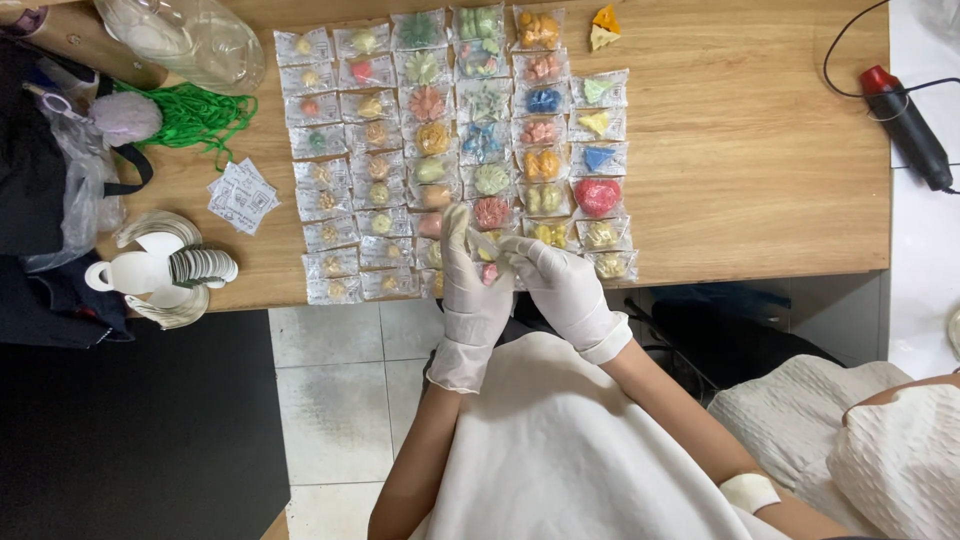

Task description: The person organizes small, shaped wax melts by picking them up from a table and placing them into individual plastic packets containing small instruction sheets.

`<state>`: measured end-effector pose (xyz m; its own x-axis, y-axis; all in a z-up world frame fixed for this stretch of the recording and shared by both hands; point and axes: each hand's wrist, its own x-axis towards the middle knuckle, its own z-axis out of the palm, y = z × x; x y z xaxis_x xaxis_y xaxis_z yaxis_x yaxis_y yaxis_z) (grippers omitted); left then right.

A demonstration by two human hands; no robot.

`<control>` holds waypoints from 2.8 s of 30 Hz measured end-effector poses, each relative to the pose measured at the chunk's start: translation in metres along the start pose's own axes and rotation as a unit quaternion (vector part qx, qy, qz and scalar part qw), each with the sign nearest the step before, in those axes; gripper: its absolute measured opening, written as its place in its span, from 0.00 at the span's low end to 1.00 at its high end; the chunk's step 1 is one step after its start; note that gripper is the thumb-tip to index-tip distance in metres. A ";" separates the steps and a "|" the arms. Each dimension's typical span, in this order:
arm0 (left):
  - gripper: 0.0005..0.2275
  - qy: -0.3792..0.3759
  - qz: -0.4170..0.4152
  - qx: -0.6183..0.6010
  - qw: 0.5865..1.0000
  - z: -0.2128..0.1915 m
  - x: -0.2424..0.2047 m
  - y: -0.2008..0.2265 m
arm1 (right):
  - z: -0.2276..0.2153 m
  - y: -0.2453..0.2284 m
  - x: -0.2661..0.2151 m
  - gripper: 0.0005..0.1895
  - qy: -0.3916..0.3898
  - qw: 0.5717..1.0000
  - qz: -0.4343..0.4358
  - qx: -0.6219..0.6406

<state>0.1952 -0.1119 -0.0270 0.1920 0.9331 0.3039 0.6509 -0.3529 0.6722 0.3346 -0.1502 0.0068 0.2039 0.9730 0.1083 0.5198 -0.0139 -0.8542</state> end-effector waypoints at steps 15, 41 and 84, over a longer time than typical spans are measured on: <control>0.28 -0.047 -0.204 -0.401 0.892 0.041 -0.002 -0.021 | 0.003 0.009 -0.005 0.14 0.010 0.997 -0.035 -0.062; 0.39 -0.118 -0.395 -0.608 0.678 0.009 0.030 -0.047 | 0.037 -0.036 0.000 0.23 -0.036 0.997 -0.004 -0.066; 0.30 -0.136 -0.123 -0.182 0.966 0.010 0.032 -0.048 | 0.062 -0.002 0.023 0.05 0.105 0.954 0.030 -0.280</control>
<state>0.1780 -0.0646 -0.0563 0.2825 0.9579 -0.0504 0.4093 -0.0728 0.9095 0.2870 -0.1131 -0.0207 0.3776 0.8999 0.2181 0.8522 -0.2455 -0.4621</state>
